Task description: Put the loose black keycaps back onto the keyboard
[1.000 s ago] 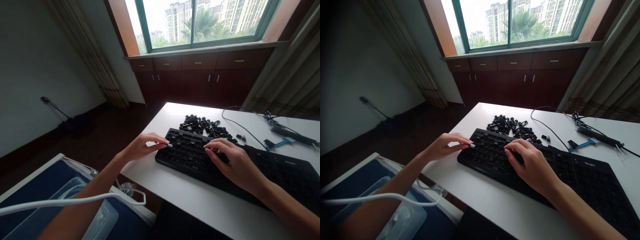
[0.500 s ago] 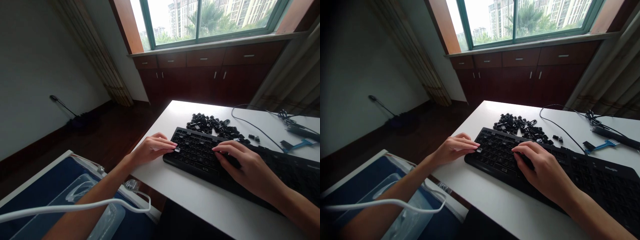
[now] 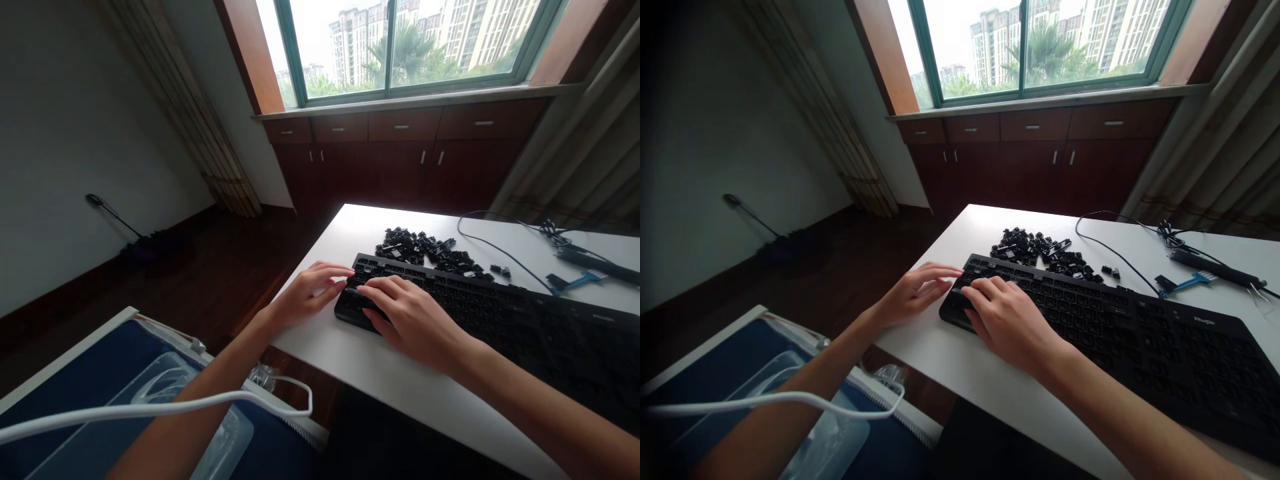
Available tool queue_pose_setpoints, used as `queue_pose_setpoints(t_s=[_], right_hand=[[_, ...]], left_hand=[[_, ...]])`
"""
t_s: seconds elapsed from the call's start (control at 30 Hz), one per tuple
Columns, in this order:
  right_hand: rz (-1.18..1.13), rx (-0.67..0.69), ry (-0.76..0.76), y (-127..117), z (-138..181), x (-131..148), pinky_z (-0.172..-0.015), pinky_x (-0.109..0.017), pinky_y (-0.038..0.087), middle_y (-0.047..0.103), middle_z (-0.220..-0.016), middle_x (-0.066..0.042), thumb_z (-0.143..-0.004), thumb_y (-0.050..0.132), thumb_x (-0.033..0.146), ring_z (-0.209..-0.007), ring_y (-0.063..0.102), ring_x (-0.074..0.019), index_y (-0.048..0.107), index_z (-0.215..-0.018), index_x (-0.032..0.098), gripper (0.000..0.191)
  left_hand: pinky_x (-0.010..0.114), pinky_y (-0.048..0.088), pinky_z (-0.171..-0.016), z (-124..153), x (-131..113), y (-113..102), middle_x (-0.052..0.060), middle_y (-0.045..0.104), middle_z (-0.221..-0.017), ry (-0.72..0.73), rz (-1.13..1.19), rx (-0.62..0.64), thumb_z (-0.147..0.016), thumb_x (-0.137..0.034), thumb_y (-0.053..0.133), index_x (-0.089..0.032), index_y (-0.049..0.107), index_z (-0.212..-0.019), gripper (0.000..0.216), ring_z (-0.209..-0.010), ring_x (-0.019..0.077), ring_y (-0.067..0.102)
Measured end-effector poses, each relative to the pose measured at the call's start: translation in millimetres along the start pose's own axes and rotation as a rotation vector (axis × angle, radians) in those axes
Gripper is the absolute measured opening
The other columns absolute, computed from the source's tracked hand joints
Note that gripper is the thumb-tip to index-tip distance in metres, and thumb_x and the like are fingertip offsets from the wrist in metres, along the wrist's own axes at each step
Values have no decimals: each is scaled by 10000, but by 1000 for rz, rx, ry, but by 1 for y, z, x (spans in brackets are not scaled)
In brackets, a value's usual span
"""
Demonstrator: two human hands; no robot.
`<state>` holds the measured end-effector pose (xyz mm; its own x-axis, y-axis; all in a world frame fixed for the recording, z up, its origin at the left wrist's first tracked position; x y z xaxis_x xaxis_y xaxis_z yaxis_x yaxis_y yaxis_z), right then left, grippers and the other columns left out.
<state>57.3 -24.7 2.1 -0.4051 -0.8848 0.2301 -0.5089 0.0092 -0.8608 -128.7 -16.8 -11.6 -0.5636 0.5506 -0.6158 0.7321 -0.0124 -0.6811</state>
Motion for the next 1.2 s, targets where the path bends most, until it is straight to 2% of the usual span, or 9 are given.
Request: queue_pose_setpoints(t_s=[0.13, 0.37, 0.5, 0.77, 1.0, 1.2], right_hand=[[39, 21, -13, 4, -2, 2, -917, -460, 547, 667, -1249, -119, -993, 503, 248, -1102, 620, -272, 596, -1312, 191, 337], [16, -21, 122, 7, -10, -6, -842, -399, 546, 731, -1074, -91, -1013, 482, 243, -954, 647, -234, 719, -1090, 193, 254], [-12, -22, 127, 8, -9, -4, -829, -386, 535, 742, -1050, -68, -1004, 513, 236, -924, 641, -218, 747, -1007, 200, 236], [-19, -77, 119, 8, -8, 1, -876, -429, 515, 762, -1064, -64, -991, 541, 224, -943, 665, -236, 735, -1041, 198, 203], [-137, -169, 258, 3, -8, -19, -851, -401, 541, 773, -1030, -43, -961, 600, 245, -925, 696, -228, 760, -1013, 227, 169], [-131, -117, 172, 7, -8, -10, -840, -394, 539, 767, -1048, -39, -976, 572, 227, -914, 674, -213, 761, -1019, 222, 194]], left_hand=[[426, 432, -1122, -2, 7, 0, 81, 631, -1316, -99, -80, -78, -988, -359, 546, -245, 670, -1220, 286, -1271, 242, 549], [430, 395, -1126, -5, 5, 9, 79, 618, -1315, -140, -174, -43, -989, -421, 520, -239, 657, -1220, 325, -1276, 264, 525], [416, 393, -1122, -3, 5, 8, 78, 611, -1311, -140, -171, -41, -986, -417, 529, -233, 649, -1216, 318, -1271, 253, 520], [412, 397, -1119, 0, 3, 7, 77, 602, -1306, -112, -168, -75, -966, -412, 569, -234, 654, -1189, 299, -1269, 247, 517], [419, 418, -1103, -1, 7, 5, 90, 625, -1249, -138, -128, -129, -978, -432, 539, -219, 668, -1145, 300, -1226, 248, 557], [406, 417, -1098, 0, 7, 6, 82, 621, -1247, -151, -138, -116, -975, -430, 544, -224, 672, -1146, 296, -1219, 241, 558]])
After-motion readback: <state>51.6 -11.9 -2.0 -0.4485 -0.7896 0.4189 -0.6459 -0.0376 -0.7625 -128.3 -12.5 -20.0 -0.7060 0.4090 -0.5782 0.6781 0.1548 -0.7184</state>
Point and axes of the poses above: each hand's wrist, its own z-axis away from the middle knuckle, its own y-axis out of the palm, x = y × z, the point moved 6 cm from there along -z, towards the middle knuckle
